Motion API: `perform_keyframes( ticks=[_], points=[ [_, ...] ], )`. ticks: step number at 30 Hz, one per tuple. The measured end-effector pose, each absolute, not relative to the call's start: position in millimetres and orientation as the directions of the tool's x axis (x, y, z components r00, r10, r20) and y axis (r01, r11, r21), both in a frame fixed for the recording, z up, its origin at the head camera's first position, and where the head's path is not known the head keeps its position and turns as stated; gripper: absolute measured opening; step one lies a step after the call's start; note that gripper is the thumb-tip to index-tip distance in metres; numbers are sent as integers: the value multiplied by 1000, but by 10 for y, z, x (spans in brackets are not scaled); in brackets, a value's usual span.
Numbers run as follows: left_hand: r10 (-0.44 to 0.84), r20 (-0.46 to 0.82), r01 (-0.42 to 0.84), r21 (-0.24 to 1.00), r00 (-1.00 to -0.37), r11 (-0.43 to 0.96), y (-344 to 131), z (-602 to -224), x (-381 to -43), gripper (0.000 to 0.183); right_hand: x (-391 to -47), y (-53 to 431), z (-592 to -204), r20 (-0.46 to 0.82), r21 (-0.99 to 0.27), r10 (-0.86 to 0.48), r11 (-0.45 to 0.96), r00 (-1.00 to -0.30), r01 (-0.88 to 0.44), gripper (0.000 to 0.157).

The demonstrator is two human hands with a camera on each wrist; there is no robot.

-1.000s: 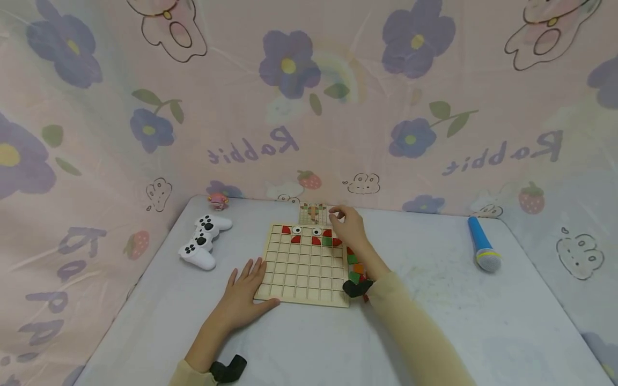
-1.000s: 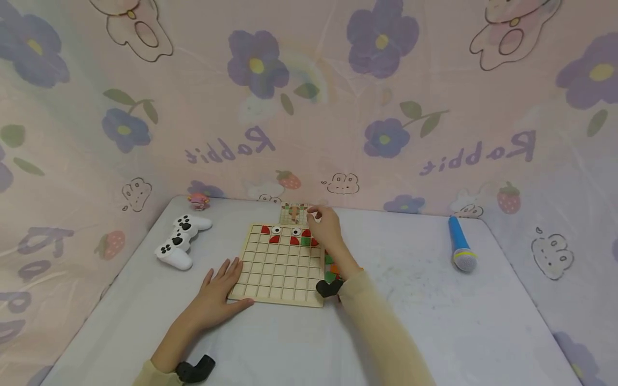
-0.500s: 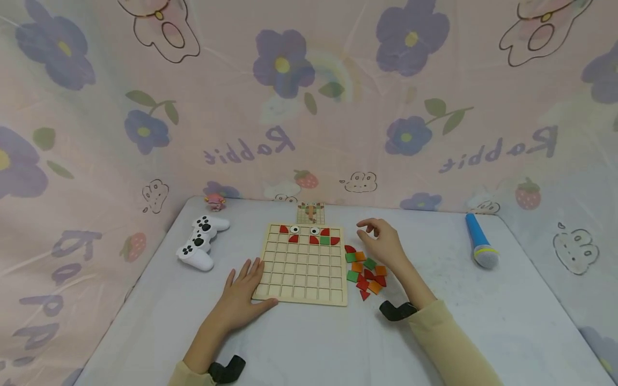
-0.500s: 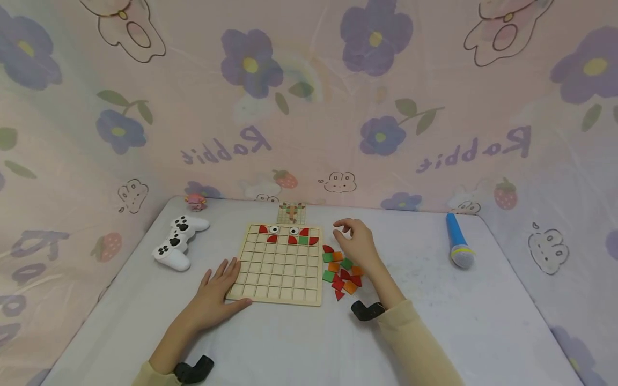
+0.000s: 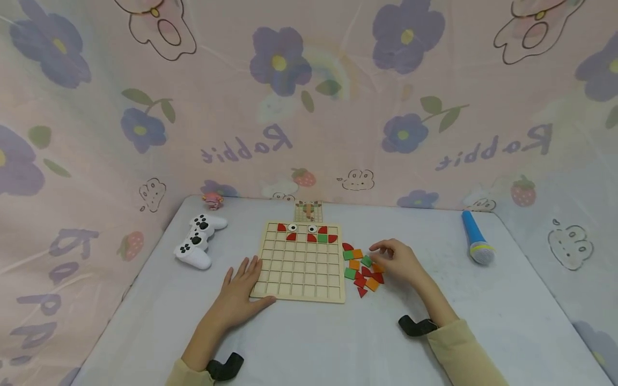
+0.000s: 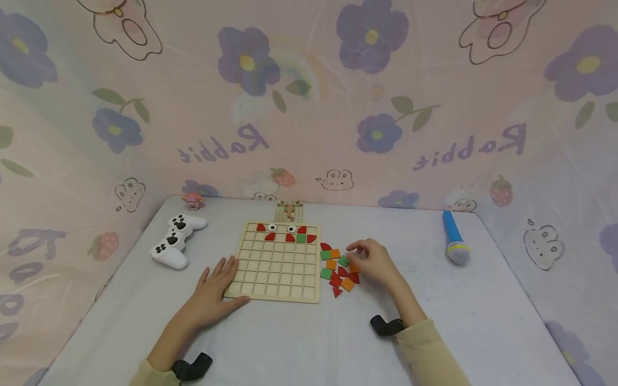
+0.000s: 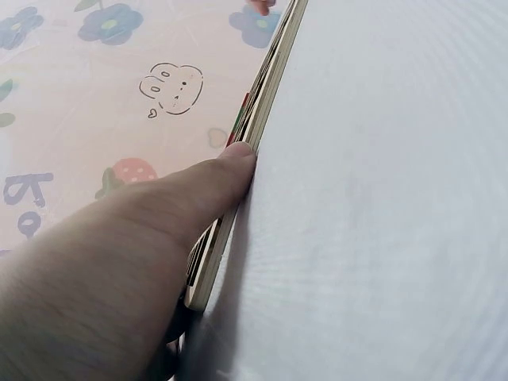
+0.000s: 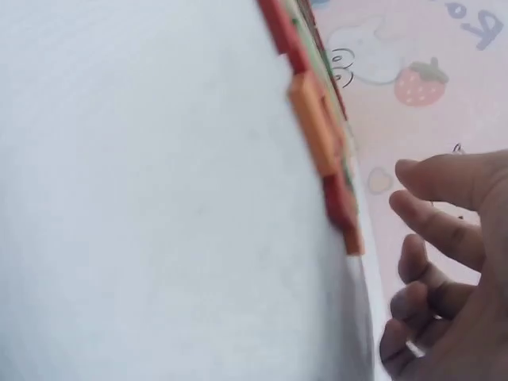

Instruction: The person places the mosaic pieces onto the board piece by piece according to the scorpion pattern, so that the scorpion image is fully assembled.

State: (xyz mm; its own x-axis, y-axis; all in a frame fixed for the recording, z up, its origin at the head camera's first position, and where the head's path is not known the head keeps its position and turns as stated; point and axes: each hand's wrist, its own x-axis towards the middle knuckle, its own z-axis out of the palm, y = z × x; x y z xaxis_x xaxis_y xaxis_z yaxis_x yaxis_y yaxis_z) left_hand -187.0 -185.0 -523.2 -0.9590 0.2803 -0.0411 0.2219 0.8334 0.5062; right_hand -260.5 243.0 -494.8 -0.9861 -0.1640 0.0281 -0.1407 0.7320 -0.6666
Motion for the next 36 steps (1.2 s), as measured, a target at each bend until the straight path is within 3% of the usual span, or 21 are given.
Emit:
perform_keyframes(
  ticks=[13, 36],
  points=[
    [286, -28, 233, 509, -958, 829, -1845, -5247, -1852, 105, -2508, 2470, -5245, 145, -660, -169, 718, -975, -222, 22],
    [293, -49, 229, 507, -955, 831, -1856, -5185, -1861, 105, -2522, 2483, -5301, 284, -617, -136, 732, -949, -289, 23]
  ],
)
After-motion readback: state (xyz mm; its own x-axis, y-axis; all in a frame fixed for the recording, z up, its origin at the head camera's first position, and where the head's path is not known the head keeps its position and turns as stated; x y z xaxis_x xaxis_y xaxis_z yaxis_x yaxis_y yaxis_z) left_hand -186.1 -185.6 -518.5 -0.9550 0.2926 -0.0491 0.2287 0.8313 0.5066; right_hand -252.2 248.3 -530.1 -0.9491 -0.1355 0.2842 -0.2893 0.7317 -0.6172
